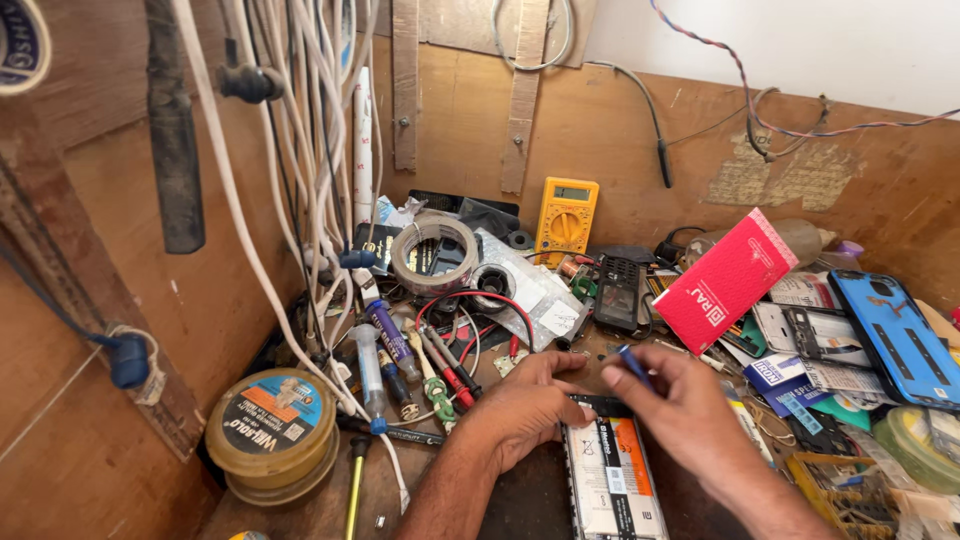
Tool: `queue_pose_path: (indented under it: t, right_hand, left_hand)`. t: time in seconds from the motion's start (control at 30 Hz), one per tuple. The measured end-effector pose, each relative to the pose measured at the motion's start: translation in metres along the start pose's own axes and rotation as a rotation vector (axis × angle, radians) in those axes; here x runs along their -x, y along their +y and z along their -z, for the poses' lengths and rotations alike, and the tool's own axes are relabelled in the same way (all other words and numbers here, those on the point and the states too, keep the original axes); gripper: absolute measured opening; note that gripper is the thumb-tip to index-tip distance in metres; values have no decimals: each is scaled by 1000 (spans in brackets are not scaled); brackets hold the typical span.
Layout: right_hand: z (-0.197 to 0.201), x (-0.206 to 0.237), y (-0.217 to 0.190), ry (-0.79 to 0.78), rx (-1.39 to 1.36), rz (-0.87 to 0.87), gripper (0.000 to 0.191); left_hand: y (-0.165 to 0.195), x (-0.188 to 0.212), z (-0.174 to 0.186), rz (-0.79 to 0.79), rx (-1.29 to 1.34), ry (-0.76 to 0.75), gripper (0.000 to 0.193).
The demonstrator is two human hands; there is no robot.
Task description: The person uses a blue plastic spudger to pry and separate components on a disassembled smartphone. They lift a black plastic bracket from the device, set it aside, and continue to manipulate internal parts with the spudger.
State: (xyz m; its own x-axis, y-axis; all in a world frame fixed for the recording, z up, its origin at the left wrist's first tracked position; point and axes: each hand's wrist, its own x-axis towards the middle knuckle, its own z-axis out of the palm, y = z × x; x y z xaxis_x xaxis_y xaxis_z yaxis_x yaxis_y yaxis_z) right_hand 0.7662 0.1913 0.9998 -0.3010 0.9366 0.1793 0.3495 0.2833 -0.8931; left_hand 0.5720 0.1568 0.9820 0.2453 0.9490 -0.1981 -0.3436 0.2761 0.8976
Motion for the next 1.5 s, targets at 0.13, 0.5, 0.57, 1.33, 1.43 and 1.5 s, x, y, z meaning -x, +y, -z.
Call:
queue_pose_path:
  t: [0.13,0.5,0.57,1.33,1.43,1.5]
  right_hand:
    - [29,-9,13,51,118,-48,25]
    - [35,-2,-18,240,148,419,17]
    - [32,0,-19,237,9,277,16]
    - [17,-10,15,100,-46,430,33]
    - [18,-13,20,96,-54,390,33]
    - [18,-14,24,103,-70,344,34]
  left_hand:
    - [-7,-15,-2,10,55,-15,80]
    - [-14,-39,4,25,38,24,72]
    - [-12,-44,5,18,39,3,72]
    - [-21,-75,9,7,-6,25,78]
    - [-22,-79,8,17,-11,37,78]
    - [-22,-82,8,13,-6,43,78]
